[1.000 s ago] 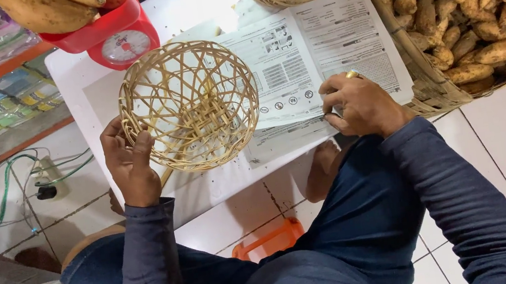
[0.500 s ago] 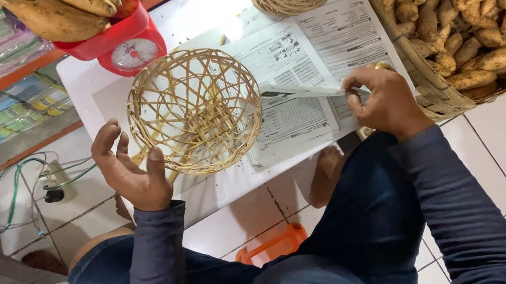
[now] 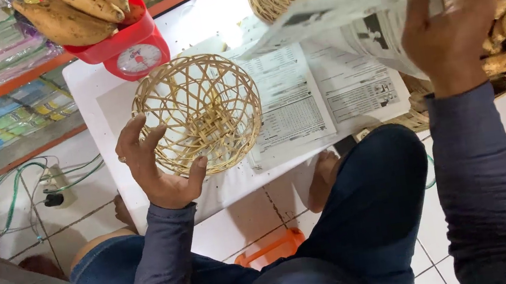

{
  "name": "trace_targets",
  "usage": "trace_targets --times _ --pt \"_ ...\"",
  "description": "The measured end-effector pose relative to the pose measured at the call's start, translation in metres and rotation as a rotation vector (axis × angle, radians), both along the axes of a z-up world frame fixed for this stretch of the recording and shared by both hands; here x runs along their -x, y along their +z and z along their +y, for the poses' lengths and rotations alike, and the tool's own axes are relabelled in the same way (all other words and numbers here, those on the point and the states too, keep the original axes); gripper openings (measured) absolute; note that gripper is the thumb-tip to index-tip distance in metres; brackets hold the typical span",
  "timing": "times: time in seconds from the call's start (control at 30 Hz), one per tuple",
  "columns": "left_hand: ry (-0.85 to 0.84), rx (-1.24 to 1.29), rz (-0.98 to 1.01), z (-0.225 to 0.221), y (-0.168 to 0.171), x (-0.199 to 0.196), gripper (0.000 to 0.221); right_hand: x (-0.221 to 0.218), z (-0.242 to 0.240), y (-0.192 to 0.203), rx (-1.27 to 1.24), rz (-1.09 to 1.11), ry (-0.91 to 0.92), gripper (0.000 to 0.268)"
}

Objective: Lining a woven basket with newspaper and filling it with weighed sweet potatoes.

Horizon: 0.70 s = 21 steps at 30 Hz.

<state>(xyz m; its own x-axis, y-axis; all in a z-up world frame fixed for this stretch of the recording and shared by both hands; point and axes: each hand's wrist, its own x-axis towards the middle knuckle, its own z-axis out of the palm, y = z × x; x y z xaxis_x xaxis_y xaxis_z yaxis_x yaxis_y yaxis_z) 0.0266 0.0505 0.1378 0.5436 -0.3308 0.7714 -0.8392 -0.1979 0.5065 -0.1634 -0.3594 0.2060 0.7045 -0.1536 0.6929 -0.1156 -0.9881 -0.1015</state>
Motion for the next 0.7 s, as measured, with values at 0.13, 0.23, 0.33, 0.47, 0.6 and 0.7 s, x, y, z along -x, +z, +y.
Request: trace_targets --times 0.13,0.23,0.33,0.47,0.6,0.7 --pt "0.019 -0.038 -0.011 0.002 -0.003 -0.002 0.054 -0.002 -0.025 0.012 0.119 0.117 0.006 0.012" --pt "0.03 -0.051 -0.013 0.004 -0.002 -0.002 0.051 0.001 -0.029 0.025 0.181 -0.018 -0.011 0.005" --pt "0.035 -0.053 -0.017 0.004 -0.004 -0.003 0.049 -0.005 -0.017 0.04 0.178 0.072 0.006 0.013" --pt "0.039 -0.049 -0.023 0.006 -0.003 -0.002 0.049 0.004 -0.006 0.054 0.048 0.045 0.082 0.018" --pt "0.012 -0.028 -0.046 0.002 0.0 -0.004 0.048 0.021 -0.024 0.048 0.017 0.018 0.045 0.018" --pt "0.029 0.002 -0.063 0.003 -0.002 0.0 0.049 0.03 -0.021 0.047 -0.1 -0.002 0.08 0.021"
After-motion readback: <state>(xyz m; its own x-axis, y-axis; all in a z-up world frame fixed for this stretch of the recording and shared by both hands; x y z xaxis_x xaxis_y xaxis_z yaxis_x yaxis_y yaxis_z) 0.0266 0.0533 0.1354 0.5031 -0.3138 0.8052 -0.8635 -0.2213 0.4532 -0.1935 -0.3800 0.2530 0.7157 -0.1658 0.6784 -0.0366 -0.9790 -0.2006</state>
